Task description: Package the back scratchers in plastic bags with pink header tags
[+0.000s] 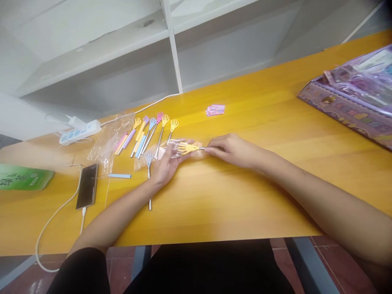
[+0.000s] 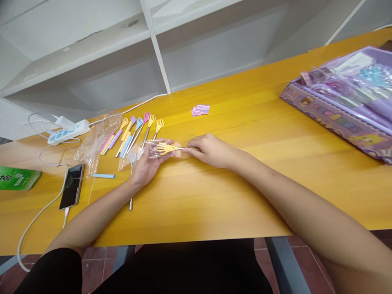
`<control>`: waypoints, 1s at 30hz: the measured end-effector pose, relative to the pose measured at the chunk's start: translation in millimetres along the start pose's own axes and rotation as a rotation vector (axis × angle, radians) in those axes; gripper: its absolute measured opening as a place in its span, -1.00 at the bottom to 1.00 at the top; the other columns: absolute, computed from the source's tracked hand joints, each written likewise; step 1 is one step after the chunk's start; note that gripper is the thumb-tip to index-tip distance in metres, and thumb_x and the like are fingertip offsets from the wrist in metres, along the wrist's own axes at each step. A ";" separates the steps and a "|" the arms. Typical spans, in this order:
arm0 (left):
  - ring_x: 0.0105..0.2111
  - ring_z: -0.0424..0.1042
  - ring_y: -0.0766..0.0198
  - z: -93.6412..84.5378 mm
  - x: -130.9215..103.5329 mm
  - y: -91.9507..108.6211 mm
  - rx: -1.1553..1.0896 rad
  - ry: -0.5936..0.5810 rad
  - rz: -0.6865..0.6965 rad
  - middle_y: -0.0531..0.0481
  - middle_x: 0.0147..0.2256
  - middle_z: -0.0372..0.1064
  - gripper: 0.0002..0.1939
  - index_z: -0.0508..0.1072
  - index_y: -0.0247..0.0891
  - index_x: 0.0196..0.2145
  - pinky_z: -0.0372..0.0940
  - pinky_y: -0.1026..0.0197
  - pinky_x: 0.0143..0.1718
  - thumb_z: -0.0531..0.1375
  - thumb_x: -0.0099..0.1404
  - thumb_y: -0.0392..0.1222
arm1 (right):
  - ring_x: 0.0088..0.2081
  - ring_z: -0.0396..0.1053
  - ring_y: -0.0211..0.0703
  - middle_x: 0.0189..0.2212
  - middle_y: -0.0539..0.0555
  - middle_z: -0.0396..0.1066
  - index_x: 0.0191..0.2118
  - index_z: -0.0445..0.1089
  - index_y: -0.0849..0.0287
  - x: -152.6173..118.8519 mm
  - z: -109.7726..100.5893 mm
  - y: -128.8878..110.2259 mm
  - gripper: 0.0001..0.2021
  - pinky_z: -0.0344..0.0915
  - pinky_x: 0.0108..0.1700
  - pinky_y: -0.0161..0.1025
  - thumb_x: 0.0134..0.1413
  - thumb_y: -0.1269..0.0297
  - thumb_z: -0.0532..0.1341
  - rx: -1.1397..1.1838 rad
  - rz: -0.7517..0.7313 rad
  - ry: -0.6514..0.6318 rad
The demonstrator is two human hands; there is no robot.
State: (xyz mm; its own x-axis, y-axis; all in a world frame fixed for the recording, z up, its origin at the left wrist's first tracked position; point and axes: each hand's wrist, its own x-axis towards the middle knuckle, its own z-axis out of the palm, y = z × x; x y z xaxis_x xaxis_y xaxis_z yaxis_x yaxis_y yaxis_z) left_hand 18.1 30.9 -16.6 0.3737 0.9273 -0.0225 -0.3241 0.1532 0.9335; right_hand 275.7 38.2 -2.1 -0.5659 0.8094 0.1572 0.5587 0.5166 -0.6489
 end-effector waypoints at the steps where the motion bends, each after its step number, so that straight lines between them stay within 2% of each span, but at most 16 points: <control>1: 0.22 0.44 -0.12 0.0 -0.4 -0.3 0.006 -0.027 -0.005 -0.11 0.14 0.53 -0.50 0.55 -0.16 0.05 0.38 -0.14 0.22 0.24 0.39 0.27 | -0.33 0.42 -0.08 -0.34 0.15 0.55 -0.32 0.51 0.15 0.0 0.5 -1.5 -0.51 0.22 -0.21 -0.18 0.48 -0.06 0.03 0.004 -0.001 -0.001; 5: 0.11 0.54 -0.12 -3.2 -2.2 -3.5 0.023 -0.082 -0.026 -0.17 0.12 0.54 -0.53 0.54 -0.18 0.08 0.39 -0.21 0.20 0.28 0.39 0.18 | -0.32 0.44 -0.06 -0.32 0.17 0.57 -0.29 0.54 0.16 -0.4 2.8 -7.3 -0.51 0.24 -0.18 -0.18 0.48 -0.05 0.03 0.005 -0.002 0.003; 10: 0.05 0.59 -0.06 -10.4 -5.4 -8.7 0.255 0.002 -0.030 -0.11 0.02 0.60 -0.45 0.54 -0.12 0.07 0.38 -0.16 0.22 0.51 0.15 -0.03 | -0.32 0.44 -0.06 -0.35 0.17 0.56 -0.31 0.54 0.15 -1.5 9.2 -15.6 -0.48 0.23 -0.20 -0.19 0.48 -0.09 0.02 0.007 0.022 0.021; 12: 0.01 0.60 -0.04 -11.7 -5.7 -10.7 0.308 -0.001 -0.016 -0.10 -0.06 0.63 -0.53 0.58 -0.15 0.00 0.41 -0.13 0.20 0.51 0.15 -0.05 | -0.32 0.44 -0.06 -0.35 0.17 0.56 -0.30 0.54 0.15 -1.3 14.9 -19.4 -0.49 0.23 -0.21 -0.20 0.49 -0.08 0.03 0.019 0.032 0.037; 15: -0.06 0.61 -0.02 -11.5 -4.8 -13.7 0.244 -0.026 -0.037 -0.10 -0.15 0.64 -0.63 0.61 -0.19 -0.08 0.49 -0.10 0.07 0.44 0.24 0.05 | -0.32 0.45 -0.07 -0.34 0.18 0.55 -0.30 0.53 0.16 -0.2 25.1 -25.7 -0.50 0.23 -0.20 -0.20 0.49 -0.06 0.03 0.030 0.047 0.061; 18: -0.26 0.60 0.10 -10.8 -2.5 -15.4 0.153 0.010 -0.027 -0.05 -0.29 0.59 -0.66 0.61 -0.21 -0.16 0.52 0.03 -0.17 0.43 0.25 0.07 | -0.28 0.46 -0.06 -0.30 0.19 0.55 -0.25 0.52 0.16 0.1 28.9 -31.5 -0.56 0.25 -0.19 -0.20 0.48 -0.02 0.05 0.057 0.043 0.047; 21: -0.39 0.51 0.28 -10.9 1.1 -13.9 0.091 0.126 0.057 0.03 -0.33 0.54 -0.70 0.58 -0.20 -0.23 0.45 0.18 -0.32 0.47 0.20 0.00 | -0.31 0.44 -0.08 -0.27 0.15 0.55 -0.20 0.47 0.16 -2.6 18.9 -32.0 -0.66 0.24 -0.25 -0.22 0.42 -0.01 0.13 0.098 0.073 -0.098; 24: -0.40 0.45 0.37 -11.6 5.6 -10.2 0.024 0.244 0.128 0.04 -0.29 0.53 -0.71 0.57 -0.22 -0.22 0.40 0.27 -0.35 0.48 0.20 -0.03 | -0.38 0.40 -0.12 -0.33 0.10 0.53 -0.21 0.45 0.14 -6.6 0.3 -23.3 -0.68 0.20 -0.33 -0.23 0.39 -0.01 0.15 0.130 0.149 -0.251; 27: -0.38 0.43 0.39 -13.4 8.5 -8.8 0.013 0.313 0.162 0.03 -0.27 0.53 -0.69 0.57 -0.24 -0.21 0.37 0.30 -0.33 0.48 0.18 -0.04 | -0.37 0.40 -0.12 -0.37 0.06 0.52 -0.23 0.47 0.12 -8.1 -14.3 -10.6 -0.68 0.21 -0.33 -0.23 0.39 0.01 0.11 0.176 0.161 -0.295; 30: -0.36 0.44 0.36 -17.1 8.5 -12.1 0.089 0.327 0.155 0.06 -0.26 0.54 -0.69 0.56 -0.21 -0.22 0.37 0.27 -0.29 0.50 0.14 -0.08 | -0.37 0.41 -0.14 -0.41 0.03 0.50 -0.28 0.47 0.11 -6.4 -19.4 -2.4 -0.65 0.22 -0.31 -0.23 0.40 0.02 0.09 0.181 0.133 -0.278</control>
State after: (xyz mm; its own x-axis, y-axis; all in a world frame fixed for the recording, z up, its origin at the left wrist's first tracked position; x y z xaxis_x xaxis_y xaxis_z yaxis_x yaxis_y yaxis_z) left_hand 10.4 42.8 -34.3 0.0240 0.9995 0.0215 -0.2723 -0.0141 0.9621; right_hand 289.7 37.2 12.9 -0.6532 0.7460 -0.1298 0.5357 0.3340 -0.7756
